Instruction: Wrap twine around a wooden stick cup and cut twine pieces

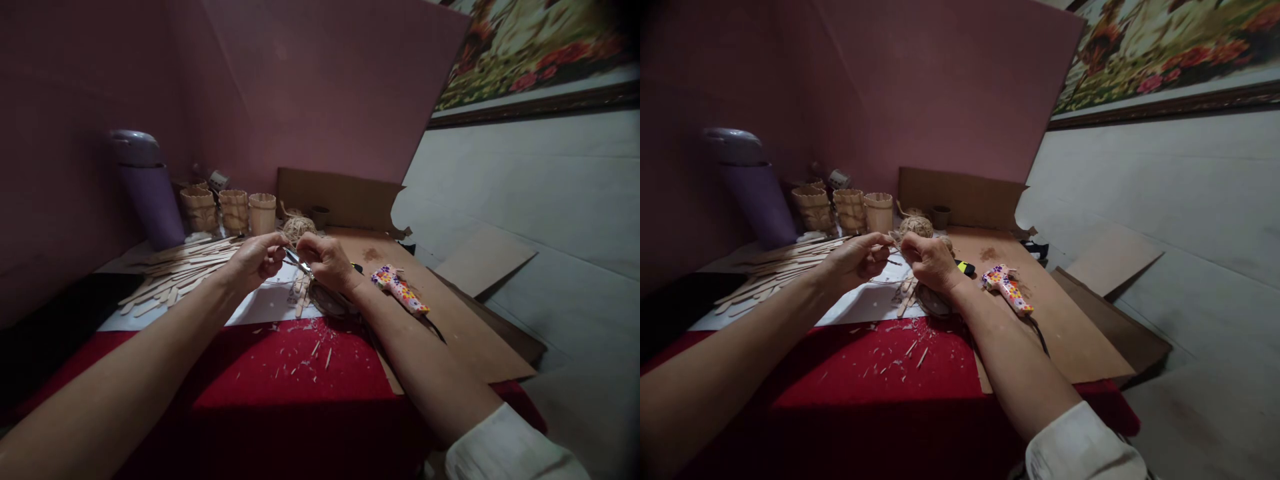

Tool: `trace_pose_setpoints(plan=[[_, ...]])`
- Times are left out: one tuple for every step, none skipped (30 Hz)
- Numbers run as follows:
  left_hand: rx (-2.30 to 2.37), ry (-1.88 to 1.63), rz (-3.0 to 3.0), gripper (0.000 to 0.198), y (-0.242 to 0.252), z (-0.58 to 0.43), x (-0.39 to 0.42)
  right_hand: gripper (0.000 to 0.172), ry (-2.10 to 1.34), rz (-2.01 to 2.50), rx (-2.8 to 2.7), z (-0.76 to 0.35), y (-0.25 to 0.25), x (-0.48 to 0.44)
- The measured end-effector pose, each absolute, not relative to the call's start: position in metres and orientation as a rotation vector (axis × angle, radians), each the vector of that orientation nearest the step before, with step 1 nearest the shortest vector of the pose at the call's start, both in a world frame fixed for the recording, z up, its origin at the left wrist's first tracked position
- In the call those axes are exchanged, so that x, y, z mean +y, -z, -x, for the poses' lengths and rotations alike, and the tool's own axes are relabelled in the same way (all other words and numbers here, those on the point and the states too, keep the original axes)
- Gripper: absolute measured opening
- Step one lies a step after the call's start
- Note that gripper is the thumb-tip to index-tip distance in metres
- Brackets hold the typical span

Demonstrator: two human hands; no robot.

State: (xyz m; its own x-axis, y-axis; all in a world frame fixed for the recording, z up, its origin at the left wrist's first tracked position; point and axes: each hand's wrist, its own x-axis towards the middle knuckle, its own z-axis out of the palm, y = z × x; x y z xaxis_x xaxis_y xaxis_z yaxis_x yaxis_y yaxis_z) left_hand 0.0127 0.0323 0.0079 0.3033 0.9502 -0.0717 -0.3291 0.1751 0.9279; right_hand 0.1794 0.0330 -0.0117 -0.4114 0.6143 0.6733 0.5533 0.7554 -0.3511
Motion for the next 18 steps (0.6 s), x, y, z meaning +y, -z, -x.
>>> trace_pose_setpoints(plan=[[0.793,-1.056,-0.980,0.009,-0.008,-0.013,0.033,0.011,-0.098,0.836,-2.108,-0.179,0.011,0.033],[0.789,-1.055,-0.979,0.010,-0.008,-0.013,0.033,0.012,-0.104,0.810,-2.106,-0.179,0.011,0.033],[0.790,-1.057,-0.977,0.011,-0.007,-0.013,0.033,0.011,-0.113,0.799,-2.100,-0.179,0.010,0.033],[0.790,-1.061,-0.976,0.012,-0.007,-0.013,0.033,0.011,-0.124,0.801,-2.091,-0.179,0.009,0.032],[0.785,-1.067,-0.976,0.013,-0.008,-0.013,0.032,0.010,-0.140,0.812,-2.081,-0.178,0.009,0.032],[0.776,-1.074,-0.981,0.015,-0.008,-0.014,0.032,0.009,-0.162,0.829,-2.064,-0.178,0.008,0.032],[0.764,-1.077,-0.992,0.017,-0.008,-0.015,0.031,0.010,-0.193,0.850,-2.044,-0.177,0.008,0.032],[0.755,-1.081,-1.010,0.019,-0.008,-0.015,0.030,0.013,-0.234,0.872,-2.024,-0.176,0.008,0.032],[0.748,-1.085,-1.033,0.020,-0.009,-0.016,0.029,0.018,-0.288,0.889,-2.004,-0.175,0.008,0.033],[0.746,-1.088,-1.056,0.019,-0.009,-0.016,0.028,0.024,-0.356,0.898,-1.982,-0.173,0.009,0.034],[0.748,-1.090,-1.079,0.018,-0.009,-0.017,0.027,0.029,-0.436,0.898,-1.959,-0.172,0.010,0.035],[0.751,-1.092,-1.100,0.017,-0.010,-0.017,0.027,0.032,-0.521,0.892,-1.932,-0.170,0.011,0.036],[0.753,-1.095,-1.119,0.016,-0.010,-0.017,0.026,0.034,-0.605,0.886,-1.900,-0.169,0.012,0.037],[0.756,-1.097,-1.133,0.017,-0.010,-0.017,0.025,0.036,-0.682,0.884,-1.864,-0.168,0.013,0.038],[0.759,-1.099,-1.145,0.018,-0.010,-0.017,0.025,0.037,-0.743,0.885,-1.830,-0.167,0.013,0.038],[0.765,-1.104,-1.154,0.019,-0.009,-0.017,0.025,0.038,-0.786,0.890,-1.803,-0.167,0.013,0.039],[0.773,-1.114,-1.162,0.019,-0.009,-0.017,0.025,0.038,-0.810,0.896,-1.784,-0.166,0.013,0.039],[0.782,-1.125,-1.169,0.018,-0.008,-0.017,0.025,0.039,-0.818,0.901,-1.772,-0.166,0.013,0.039]])
